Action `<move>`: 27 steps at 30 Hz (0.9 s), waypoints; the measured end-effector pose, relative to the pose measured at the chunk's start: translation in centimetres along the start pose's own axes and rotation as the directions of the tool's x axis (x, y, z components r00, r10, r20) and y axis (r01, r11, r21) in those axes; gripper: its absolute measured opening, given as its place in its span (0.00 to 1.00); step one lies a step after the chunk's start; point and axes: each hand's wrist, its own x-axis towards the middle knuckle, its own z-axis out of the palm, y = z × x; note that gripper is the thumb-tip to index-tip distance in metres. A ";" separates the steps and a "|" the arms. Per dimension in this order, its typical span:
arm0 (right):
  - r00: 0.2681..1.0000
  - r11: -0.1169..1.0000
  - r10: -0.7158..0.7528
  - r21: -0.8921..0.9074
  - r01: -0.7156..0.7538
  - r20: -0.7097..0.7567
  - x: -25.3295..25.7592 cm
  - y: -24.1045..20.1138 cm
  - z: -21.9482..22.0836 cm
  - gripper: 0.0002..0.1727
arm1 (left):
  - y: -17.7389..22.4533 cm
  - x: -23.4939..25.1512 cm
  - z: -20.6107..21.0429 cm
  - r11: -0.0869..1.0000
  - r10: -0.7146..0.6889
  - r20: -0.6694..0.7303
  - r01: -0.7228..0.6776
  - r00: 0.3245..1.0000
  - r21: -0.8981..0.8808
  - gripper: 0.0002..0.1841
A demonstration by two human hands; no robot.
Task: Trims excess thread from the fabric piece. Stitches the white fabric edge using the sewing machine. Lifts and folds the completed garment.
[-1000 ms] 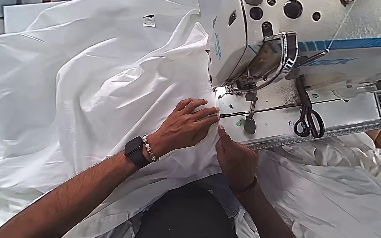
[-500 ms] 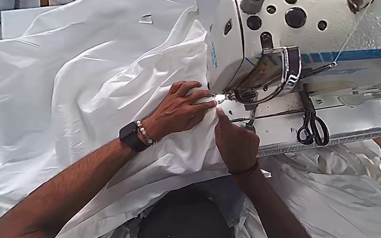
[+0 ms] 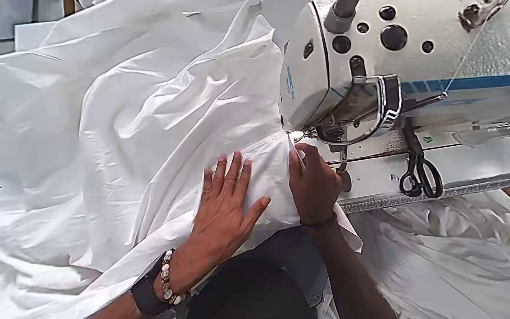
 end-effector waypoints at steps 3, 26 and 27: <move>0.989 0.989 0.105 0.098 -0.115 0.101 0.3 0.0 -1.1 0.15 | -5.7 1.9 0.6 0.983 0.178 -0.063 -0.175 0.982 0.057 0.41; 0.994 0.991 -0.107 -0.084 0.108 0.014 -1.3 0.2 -0.6 0.20 | -0.7 9.7 0.9 0.850 0.514 -0.228 -0.527 0.827 0.007 0.19; 0.993 0.987 -0.116 -0.106 0.117 0.019 -1.3 0.1 -0.7 0.20 | -0.7 9.7 0.9 0.854 0.509 -0.219 -0.520 0.832 0.007 0.19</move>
